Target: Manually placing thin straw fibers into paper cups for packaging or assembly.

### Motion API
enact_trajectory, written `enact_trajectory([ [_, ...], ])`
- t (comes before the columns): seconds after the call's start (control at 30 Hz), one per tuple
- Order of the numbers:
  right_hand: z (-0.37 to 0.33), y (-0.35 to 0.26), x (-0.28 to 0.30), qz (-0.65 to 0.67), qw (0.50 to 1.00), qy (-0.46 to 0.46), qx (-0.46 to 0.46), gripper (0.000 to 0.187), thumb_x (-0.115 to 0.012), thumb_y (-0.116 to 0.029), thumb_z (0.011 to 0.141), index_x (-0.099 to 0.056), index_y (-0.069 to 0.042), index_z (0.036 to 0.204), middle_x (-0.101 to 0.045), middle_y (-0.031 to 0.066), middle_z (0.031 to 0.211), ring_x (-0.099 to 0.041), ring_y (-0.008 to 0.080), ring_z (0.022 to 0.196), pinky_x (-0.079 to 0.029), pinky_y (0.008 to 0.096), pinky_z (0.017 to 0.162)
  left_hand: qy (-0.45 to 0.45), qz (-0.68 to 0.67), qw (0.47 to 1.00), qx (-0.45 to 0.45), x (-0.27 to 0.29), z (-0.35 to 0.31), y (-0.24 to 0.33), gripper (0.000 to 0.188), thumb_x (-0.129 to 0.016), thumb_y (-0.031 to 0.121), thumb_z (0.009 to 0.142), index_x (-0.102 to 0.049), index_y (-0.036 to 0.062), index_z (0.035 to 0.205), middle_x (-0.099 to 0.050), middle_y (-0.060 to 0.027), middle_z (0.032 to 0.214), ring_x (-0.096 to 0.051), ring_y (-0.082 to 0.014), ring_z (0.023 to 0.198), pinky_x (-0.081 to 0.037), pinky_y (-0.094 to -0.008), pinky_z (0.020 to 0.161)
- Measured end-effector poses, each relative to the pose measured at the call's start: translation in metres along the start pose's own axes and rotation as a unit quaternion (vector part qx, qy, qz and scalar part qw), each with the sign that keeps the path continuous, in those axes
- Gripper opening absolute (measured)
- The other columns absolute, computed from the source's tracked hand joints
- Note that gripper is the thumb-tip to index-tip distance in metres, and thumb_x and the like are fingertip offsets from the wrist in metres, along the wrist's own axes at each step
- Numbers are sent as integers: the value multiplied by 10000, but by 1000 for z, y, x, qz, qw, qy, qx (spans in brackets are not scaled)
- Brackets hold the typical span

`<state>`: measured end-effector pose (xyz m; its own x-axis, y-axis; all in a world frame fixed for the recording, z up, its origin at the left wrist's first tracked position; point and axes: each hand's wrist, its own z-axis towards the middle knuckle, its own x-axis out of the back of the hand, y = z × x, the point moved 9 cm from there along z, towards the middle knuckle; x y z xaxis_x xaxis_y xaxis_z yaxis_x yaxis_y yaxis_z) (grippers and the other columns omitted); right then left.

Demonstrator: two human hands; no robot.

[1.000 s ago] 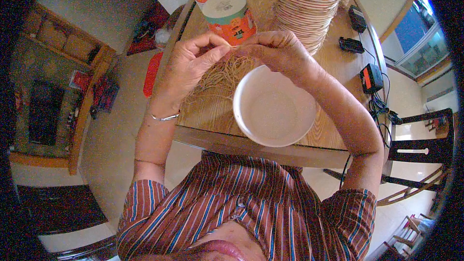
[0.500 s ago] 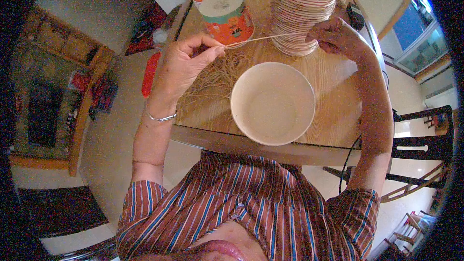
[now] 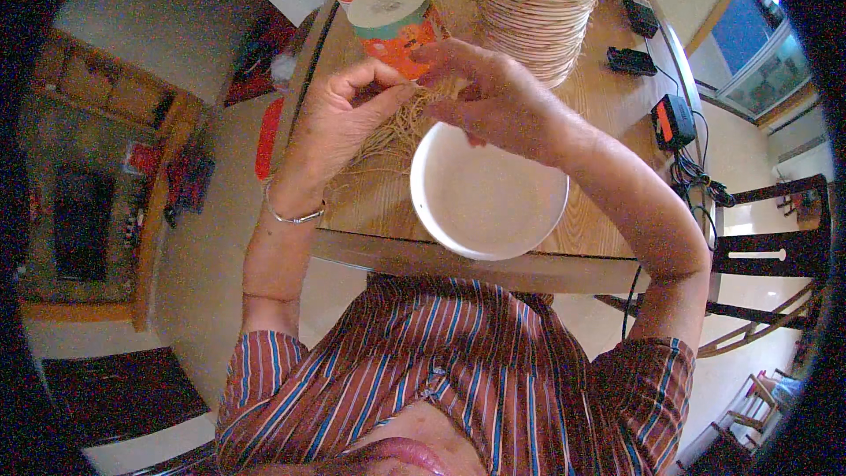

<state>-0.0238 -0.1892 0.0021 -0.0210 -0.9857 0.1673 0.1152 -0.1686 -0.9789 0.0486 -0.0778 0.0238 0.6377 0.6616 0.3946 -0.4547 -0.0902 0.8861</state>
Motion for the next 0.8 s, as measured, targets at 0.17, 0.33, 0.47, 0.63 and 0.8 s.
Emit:
enact_trajectory([
  [0.17, 4, 14, -15, 106, 994, -19, -27, 377, -616, -62, 914, -512, -89, 1275, -620, -9, 832, -533, 45, 623, -455, 197, 538, -13, 8, 1000, 7, -1, -4, -4, 31, -682, 38, 859, -679, 13, 876, -634, 45, 765, -528, -17, 691, -457, -194, 624],
  [0.33, 5, 23, -10, 50, 999, 4, -21, 191, -620, -67, 918, -564, -59, 1101, -558, -31, 759, -548, 50, 687, -455, 203, 580, -16, 33, 999, -3, -1, -5, -5, 29, -673, 38, 863, -669, 10, 868, -624, 40, 749, -528, -18, 684, -458, -204, 622],
  [0.47, 6, 15, 3, -46, 991, 48, 116, 57, -629, -80, 902, -602, -39, 930, -583, 4, 729, -518, 61, 641, -443, 251, 551, -24, 35, 999, -20, -4, -4, -4, 46, -676, 57, 867, -670, 12, 870, -622, 34, 742, -526, -25, 676, -456, -211, 619],
  [0.63, -6, -2, 5, -142, 974, 84, 155, 61, -610, -85, 909, -597, -27, 926, -580, 61, 716, -560, 107, 652, -466, 302, 575, -36, 53, 998, -18, -9, -3, -5, 53, -681, 59, 861, -677, 11, 883, -633, 26, 750, -555, -37, 694, -469, -219, 632],
  [0.8, -12, -11, -2, -246, 942, 83, 211, 98, -580, -125, 930, -581, -38, 975, -609, 172, 747, -632, 342, 683, -493, 409, 586, -17, 127, 987, -100, -10, -7, 12, 71, -684, 57, 852, -680, -1, 893, -658, -10, 768, -591, -58, 717, -483, -230, 649],
])
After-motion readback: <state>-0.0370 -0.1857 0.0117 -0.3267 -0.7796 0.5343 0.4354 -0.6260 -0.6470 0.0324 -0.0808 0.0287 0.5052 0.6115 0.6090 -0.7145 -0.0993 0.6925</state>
